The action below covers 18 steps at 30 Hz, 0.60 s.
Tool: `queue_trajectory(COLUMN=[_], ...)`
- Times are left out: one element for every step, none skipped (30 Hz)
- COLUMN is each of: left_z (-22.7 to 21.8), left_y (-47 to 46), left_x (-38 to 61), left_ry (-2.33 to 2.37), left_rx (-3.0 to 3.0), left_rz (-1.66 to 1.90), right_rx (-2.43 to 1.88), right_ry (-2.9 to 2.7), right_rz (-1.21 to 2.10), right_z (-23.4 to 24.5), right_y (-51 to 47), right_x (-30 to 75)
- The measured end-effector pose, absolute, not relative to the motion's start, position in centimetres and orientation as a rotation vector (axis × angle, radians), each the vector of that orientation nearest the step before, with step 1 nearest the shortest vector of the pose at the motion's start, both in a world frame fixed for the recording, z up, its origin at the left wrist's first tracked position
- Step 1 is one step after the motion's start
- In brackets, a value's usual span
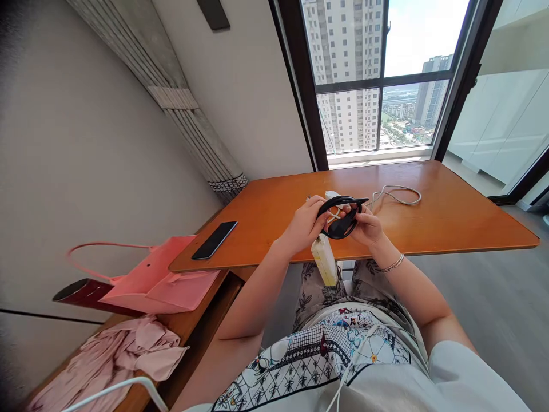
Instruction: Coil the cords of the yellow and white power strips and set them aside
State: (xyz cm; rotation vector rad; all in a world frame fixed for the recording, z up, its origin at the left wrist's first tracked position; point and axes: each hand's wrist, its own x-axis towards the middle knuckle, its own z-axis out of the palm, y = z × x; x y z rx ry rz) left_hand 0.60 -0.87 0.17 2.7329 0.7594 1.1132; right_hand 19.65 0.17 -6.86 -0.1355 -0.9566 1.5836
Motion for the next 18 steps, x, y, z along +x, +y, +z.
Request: queue_trajectory(left_z=[0.2, 0.2, 0.3, 0.3, 0.2, 0.1, 0.0, -0.2, -0.4, -0.5, -0.6, -0.6, -0.5, -0.3, -0.1, 0.2, 0.5, 0.8], left_y=[-0.8, -0.7, -0.6, -0.5, -0.5, -0.4, -0.5, -0.5, -0.6, -0.8, -0.9, -1.1, -1.3, -1.6, -1.8, -1.9, -2.1, -2.1], left_x=[0.5, 0.4, 0.3, 0.2, 0.1, 0.1, 0.2, 0.3, 0.6, 0.9, 1.3, 1.7, 2.1, 2.5, 2.9, 3.2, 3.4, 3.5], left_ry=[0.770, 0.780, 0.789, 0.791, 0.780, 0.753, 0.713, 0.667, 0.621, 0.579, 0.545, 0.519, 0.504, 0.498, 0.499, 0.505, 0.512, 0.517], left_rx=[2.740, 2.739, 2.726, 2.697, 2.651, 2.584, 2.489, 2.364, 2.218, 2.059, 1.894, 1.734, 1.589, 1.460, 1.342, 1.235, 1.145, 1.066], left_rz=[1.098, 1.088, 1.084, 1.090, 1.102, 1.118, 1.142, 1.174, 1.205, 1.232, 1.255, 1.271, 1.277, 1.276, 1.273, 1.270, 1.266, 1.267], right_rx=[-0.121, -0.102, -0.077, -0.057, -0.047, -0.050, -0.070, -0.112, -0.176, -0.256, -0.342, -0.431, -0.513, -0.578, -0.623, -0.650, -0.670, -0.693], right_ry=[-0.950, -0.938, -0.924, -0.922, -0.940, -0.982, -1.044, -1.114, -1.177, -1.224, -1.253, -1.273, -1.292, -1.315, -1.345, -1.382, -1.424, -1.468], right_rz=[1.594, 1.606, 1.616, 1.624, 1.627, 1.616, 1.590, 1.547, 1.492, 1.430, 1.366, 1.305, 1.252, 1.205, 1.162, 1.124, 1.095, 1.078], right_z=[-6.9, -6.9, -6.8, -6.5, -6.2, -5.7, -5.2, -4.6, -4.0, -3.5, -3.1, -2.9, -2.9, -3.0, -3.2, -3.5, -3.8, -4.1], right_y=[0.2, 0.2, 0.0, -0.2, -0.4, -0.8, -1.1, -1.4, -1.7, -1.9, -2.0, -2.0, -1.9, -1.8, -1.7, -1.7, -1.7, -1.8], right_x=[19.6, 19.6, 19.5, 19.5, 19.5, 19.5, 19.5, 19.6, 19.6, 19.6, 19.6, 19.5, 19.4, 19.3, 19.2, 19.1, 19.0, 19.0])
